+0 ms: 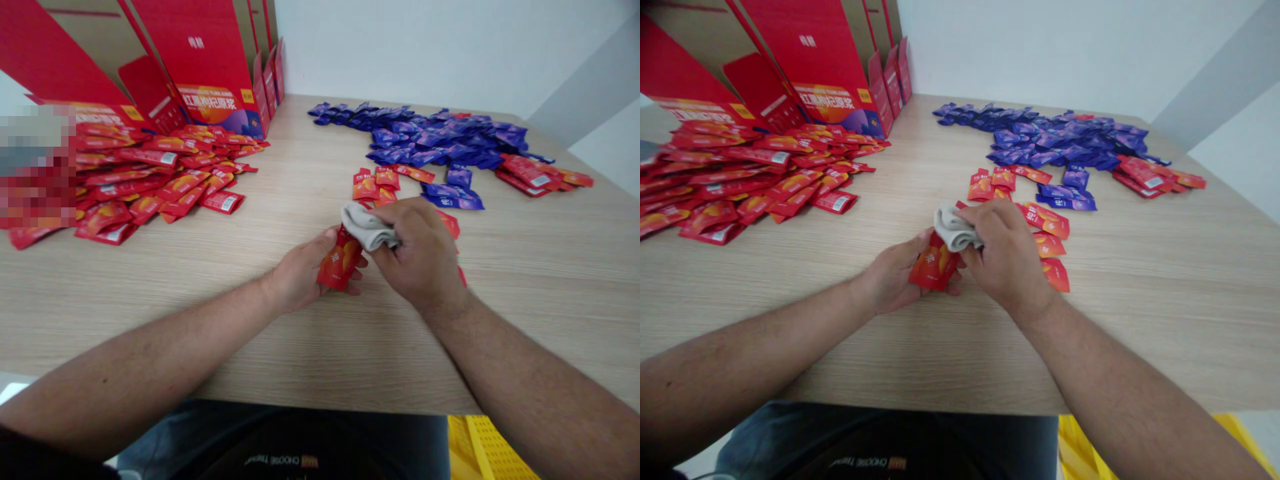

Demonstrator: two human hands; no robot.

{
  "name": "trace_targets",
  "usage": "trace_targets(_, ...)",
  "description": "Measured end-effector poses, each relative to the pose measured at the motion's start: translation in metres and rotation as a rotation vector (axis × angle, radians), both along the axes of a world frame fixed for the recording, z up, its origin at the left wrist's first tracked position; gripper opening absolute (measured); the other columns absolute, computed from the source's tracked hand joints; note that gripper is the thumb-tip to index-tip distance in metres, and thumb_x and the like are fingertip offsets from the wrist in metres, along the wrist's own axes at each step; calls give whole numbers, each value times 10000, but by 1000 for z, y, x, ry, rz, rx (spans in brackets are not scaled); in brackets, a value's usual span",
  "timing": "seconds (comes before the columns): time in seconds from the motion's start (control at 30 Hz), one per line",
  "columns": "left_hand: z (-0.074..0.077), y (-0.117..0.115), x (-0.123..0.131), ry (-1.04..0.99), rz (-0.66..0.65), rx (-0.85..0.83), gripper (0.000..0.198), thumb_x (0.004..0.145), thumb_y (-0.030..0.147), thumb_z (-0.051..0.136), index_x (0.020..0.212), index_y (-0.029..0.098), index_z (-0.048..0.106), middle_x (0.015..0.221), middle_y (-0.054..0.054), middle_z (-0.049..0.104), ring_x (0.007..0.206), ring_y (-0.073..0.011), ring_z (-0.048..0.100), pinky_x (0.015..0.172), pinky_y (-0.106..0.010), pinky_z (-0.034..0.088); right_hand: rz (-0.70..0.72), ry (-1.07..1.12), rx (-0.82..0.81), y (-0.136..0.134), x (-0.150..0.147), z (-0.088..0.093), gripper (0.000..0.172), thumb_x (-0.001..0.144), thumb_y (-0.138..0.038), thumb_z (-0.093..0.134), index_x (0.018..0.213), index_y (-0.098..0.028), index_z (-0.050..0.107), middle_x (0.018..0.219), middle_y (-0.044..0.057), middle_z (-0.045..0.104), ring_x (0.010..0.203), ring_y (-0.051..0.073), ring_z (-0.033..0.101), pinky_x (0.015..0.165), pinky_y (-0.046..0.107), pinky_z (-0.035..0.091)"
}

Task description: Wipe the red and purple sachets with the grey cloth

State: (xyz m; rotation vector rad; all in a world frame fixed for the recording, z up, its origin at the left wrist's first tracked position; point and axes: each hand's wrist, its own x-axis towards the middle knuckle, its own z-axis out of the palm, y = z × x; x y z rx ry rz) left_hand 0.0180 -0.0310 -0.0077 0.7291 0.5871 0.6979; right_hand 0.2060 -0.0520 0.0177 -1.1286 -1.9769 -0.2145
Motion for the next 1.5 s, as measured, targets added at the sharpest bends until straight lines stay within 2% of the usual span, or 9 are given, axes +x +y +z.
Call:
trace_targets(0.1, 3, 3, 5, 10, 192, -107, 374, 1045, 373, 407, 1036, 134, 695, 895, -104, 745, 776, -202, 704, 721, -322, 578, 221, -118, -155, -9, -13, -8, 240, 892, -145, 674, 1128, -185, 696, 1046, 107, 696, 970, 258, 622, 836, 403, 523)
trace_targets(0.23, 7, 9, 3, 49, 187, -172, 494, 1044, 455, 387, 1018, 102, 732, 841, -120, 744, 800, -229, 719, 705, -323, 571, 438, -219, -272, -18, -24, -13, 192, 906, -139, 681, 1092, -177, 707, 1003, 77, 695, 942, 235, 609, 844, 383, 514)
trace_targets(0.37, 7, 5, 4, -15, 217, -139, 379, 1046, 364, 416, 1009, 128, 711, 886, -97, 747, 795, -194, 710, 739, -315, 576, 262, -140, -202, -11, -12, -7, 222, 918, -148, 652, 1133, -166, 703, 1042, 114, 696, 975, 263, 624, 855, 411, 529)
trace_targets(0.57, 9, -6, 4, 6, -12, -136, 371, 1048, 389, 414, 1101, 138, 682, 937, -114, 745, 765, -216, 710, 658, -326, 567, -96, -9, -9, 6, 9, 3, 178, 917, -205, 654, 1084, -177, 707, 974, 113, 692, 955, 286, 623, 837, 437, 519)
trace_targets(0.87, 10, 10, 1, 81, 174, -239, 525, 1052, 454, 337, 1081, 107, 730, 827, -112, 744, 804, -234, 717, 677, -322, 565, 429, -269, -303, -24, -27, -12, 179, 922, -115, 632, 1072, -174, 710, 986, 78, 683, 933, 232, 603, 842, 375, 519)
trace_targets(0.97, 9, 6, 2, 28, 195, -192, 450, 1052, 405, 361, 1103, 130, 714, 898, -103, 750, 834, -224, 713, 747, -341, 574, 275, -192, -250, -14, -13, -6, 205, 926, -149, 634, 1117, -182, 700, 1040, 106, 697, 972, 261, 621, 869, 415, 536)
trace_targets(1.17, 9, -8, 2, 42, -22, -154, 368, 1032, 410, 460, 1148, 137, 677, 991, -136, 740, 839, -229, 702, 723, -351, 565, -103, 15, -71, 7, 13, 7, 194, 919, -216, 655, 1107, -235, 701, 1000, 110, 689, 1003, 311, 621, 876, 481, 529)
trace_targets(1.37, 10, 2, 3, 22, 114, -195, 401, 1051, 367, 378, 898, 147, 676, 820, -82, 721, 688, -176, 663, 643, -288, 537, 257, -188, -240, -17, -18, -5, 223, 895, -136, 649, 1110, -164, 701, 1011, 112, 668, 943, 260, 593, 833, 405, 518)
trace_targets(1.5, 11, 6, 3, 38, 96, -214, 437, 1042, 397, 391, 911, 123, 705, 821, -99, 726, 723, -194, 685, 660, -302, 547, 410, -279, -317, -24, -22, -6, 189, 916, -140, 650, 1092, -182, 705, 993, 80, 669, 927, 233, 593, 819, 374, 508)
